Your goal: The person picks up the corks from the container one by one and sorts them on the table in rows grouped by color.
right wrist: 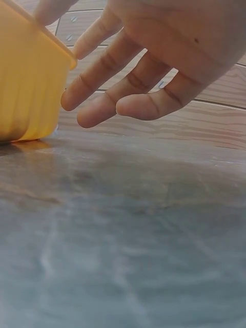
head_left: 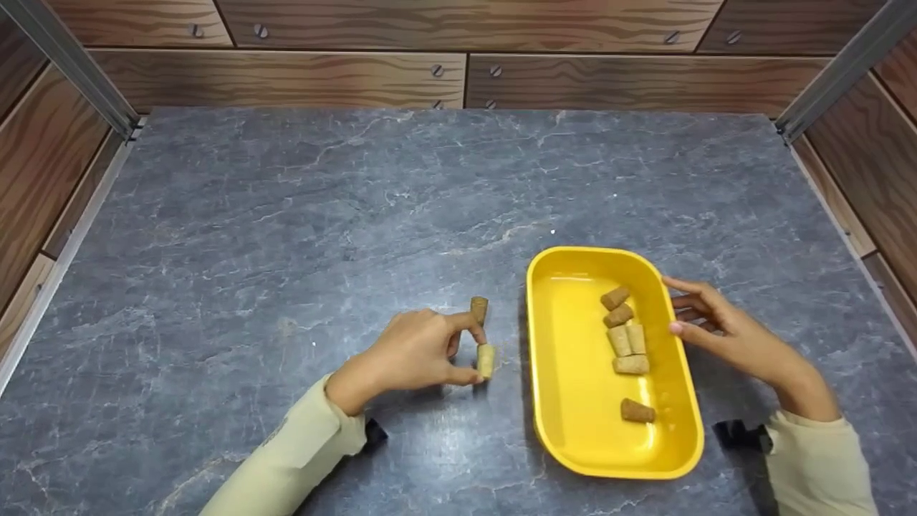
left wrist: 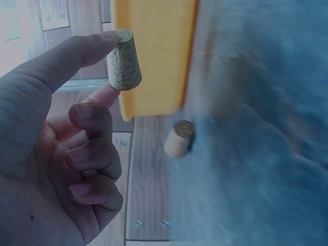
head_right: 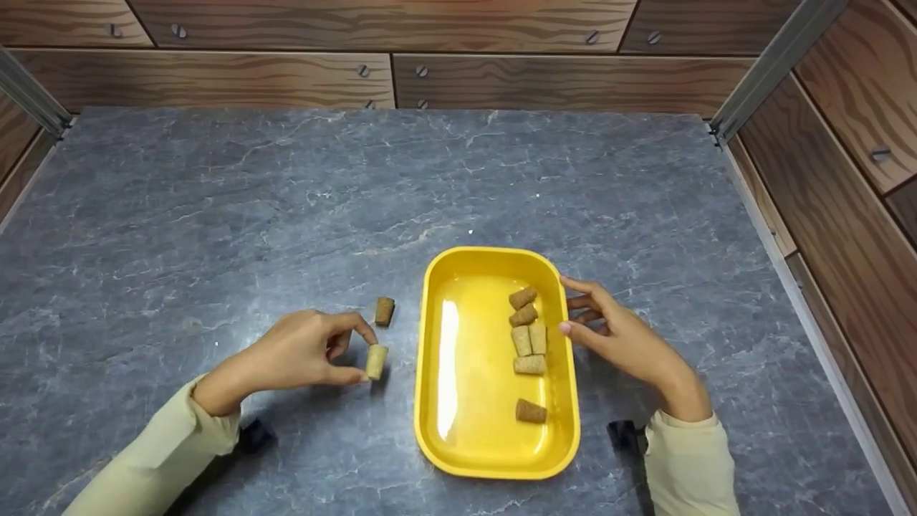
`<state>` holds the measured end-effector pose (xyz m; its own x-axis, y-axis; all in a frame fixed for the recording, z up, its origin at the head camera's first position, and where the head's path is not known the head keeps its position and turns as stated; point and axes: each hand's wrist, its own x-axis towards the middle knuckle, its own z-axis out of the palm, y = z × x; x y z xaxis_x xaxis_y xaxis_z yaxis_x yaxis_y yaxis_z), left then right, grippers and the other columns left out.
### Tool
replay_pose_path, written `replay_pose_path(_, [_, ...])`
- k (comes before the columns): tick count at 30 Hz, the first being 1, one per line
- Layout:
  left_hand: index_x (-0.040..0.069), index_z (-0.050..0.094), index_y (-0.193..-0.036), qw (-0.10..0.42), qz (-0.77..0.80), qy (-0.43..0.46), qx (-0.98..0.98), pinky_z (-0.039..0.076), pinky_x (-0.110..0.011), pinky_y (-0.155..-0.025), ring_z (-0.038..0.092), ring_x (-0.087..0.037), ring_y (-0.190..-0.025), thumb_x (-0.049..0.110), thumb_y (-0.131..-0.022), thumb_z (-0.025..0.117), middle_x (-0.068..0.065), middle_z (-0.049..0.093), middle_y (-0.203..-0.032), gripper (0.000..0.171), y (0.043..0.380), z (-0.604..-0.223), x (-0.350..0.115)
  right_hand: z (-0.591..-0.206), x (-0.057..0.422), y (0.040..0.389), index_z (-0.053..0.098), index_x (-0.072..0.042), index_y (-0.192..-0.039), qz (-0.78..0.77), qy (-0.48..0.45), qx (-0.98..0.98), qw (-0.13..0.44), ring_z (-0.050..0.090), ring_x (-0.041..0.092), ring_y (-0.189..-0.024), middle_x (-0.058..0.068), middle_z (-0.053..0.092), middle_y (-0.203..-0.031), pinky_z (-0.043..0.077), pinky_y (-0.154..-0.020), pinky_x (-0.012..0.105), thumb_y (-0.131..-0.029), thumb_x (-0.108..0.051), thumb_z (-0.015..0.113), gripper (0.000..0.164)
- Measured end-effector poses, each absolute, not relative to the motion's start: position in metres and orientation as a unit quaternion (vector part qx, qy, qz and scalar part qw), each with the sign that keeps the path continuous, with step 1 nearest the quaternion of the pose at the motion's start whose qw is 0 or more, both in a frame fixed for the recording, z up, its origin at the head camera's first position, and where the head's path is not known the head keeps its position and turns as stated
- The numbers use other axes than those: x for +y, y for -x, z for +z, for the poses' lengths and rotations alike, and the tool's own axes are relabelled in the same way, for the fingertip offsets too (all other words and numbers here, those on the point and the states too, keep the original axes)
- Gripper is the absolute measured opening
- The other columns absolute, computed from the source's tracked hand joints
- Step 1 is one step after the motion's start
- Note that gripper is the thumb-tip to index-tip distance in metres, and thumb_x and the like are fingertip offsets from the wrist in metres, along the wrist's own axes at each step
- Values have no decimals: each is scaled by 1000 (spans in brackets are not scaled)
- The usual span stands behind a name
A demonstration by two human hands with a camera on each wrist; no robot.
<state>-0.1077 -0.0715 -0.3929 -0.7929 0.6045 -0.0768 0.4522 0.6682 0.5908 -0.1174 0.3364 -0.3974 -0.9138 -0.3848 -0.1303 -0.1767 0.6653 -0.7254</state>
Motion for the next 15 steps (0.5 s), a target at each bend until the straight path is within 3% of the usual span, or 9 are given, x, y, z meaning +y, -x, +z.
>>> replay_pose_path(15, [23, 67, -103, 187, 253, -260, 913, 33, -25, -55, 39, -6, -53, 39, -72, 81, 13, 45, -57, 38, 101, -410, -74, -399, 337, 119, 30, -10, -150, -380, 164, 901, 132, 55, -9, -101, 23, 56, -129, 50, -80, 18, -99, -13, 54, 56])
